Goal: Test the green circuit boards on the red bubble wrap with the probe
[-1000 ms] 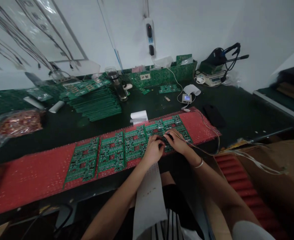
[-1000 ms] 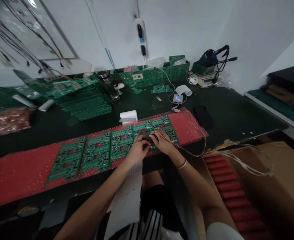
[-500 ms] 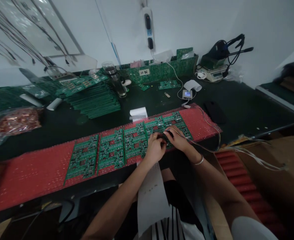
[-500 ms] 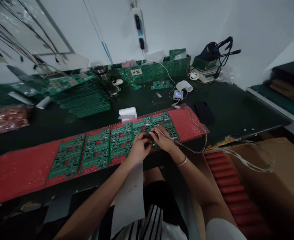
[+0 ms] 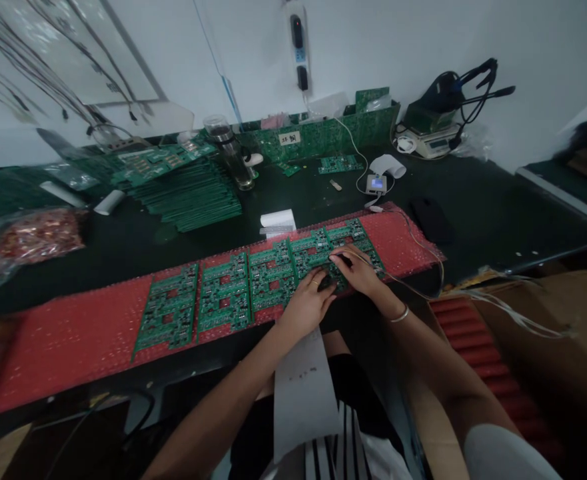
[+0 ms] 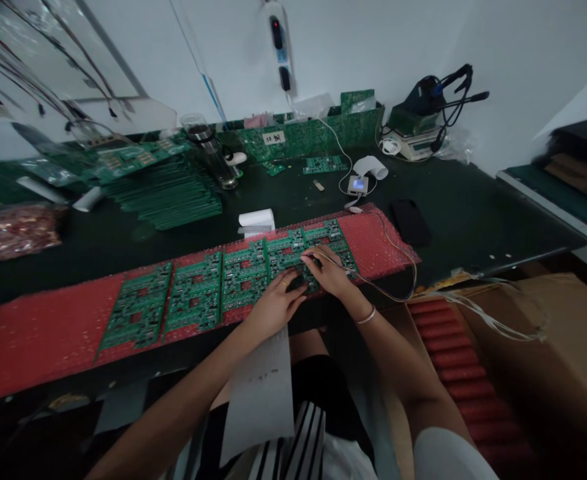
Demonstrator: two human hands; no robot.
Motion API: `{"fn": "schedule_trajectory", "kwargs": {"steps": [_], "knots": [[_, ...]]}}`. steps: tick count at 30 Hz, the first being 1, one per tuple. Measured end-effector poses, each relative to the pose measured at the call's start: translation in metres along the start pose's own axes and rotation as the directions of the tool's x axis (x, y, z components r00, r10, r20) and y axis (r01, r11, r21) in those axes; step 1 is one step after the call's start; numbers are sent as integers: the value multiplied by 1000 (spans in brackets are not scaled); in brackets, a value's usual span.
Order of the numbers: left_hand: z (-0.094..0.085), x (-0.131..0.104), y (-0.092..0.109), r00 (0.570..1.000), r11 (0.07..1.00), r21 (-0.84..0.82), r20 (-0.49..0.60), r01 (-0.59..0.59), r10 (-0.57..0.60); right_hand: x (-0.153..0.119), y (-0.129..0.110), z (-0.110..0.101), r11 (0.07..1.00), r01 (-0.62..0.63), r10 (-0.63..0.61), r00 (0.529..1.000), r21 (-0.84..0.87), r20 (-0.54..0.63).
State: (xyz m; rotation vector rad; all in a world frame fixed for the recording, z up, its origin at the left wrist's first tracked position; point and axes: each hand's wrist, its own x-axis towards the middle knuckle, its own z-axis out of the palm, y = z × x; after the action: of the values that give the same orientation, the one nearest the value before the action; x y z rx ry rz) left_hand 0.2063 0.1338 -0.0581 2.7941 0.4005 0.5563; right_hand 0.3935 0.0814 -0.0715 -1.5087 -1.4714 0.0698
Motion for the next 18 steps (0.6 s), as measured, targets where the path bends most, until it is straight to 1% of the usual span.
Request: {"fn": "schedule_trajectory", "kwargs": {"steps": [2,4,7,10,11,13,16,18], "knots": [[-5,-3,3,998,995,92,57,-46,41,3,2,-3,999,-34,33,999,16,16],[-10,-3,7,995,986,157,97,-50,35,7,1,-4,999,-48,47,998,10,47],[-17,-2,10,991,984,176,131,-16,-8,16,-6,-1,1000,17,-17,990,1,138],[-22,-10,8,989,993,121,150,-8,-11,24,-16,4,993,113,-114,961,20,251],[-23,-15,6,990,996,90,140,-11,-2,25,-19,6,990,137,-139,950,27,279],[-27,-28,2,996,1000,14,87,4,-5,26,-23,10,985,169,-170,933,32,318],[-33,-49,1,994,988,-111,-18,106,-109,24,-25,15,984,175,-172,921,24,350],[-36,-61,3,982,968,-183,-44,173,-184,24,-25,18,985,171,-165,917,16,363]]}}
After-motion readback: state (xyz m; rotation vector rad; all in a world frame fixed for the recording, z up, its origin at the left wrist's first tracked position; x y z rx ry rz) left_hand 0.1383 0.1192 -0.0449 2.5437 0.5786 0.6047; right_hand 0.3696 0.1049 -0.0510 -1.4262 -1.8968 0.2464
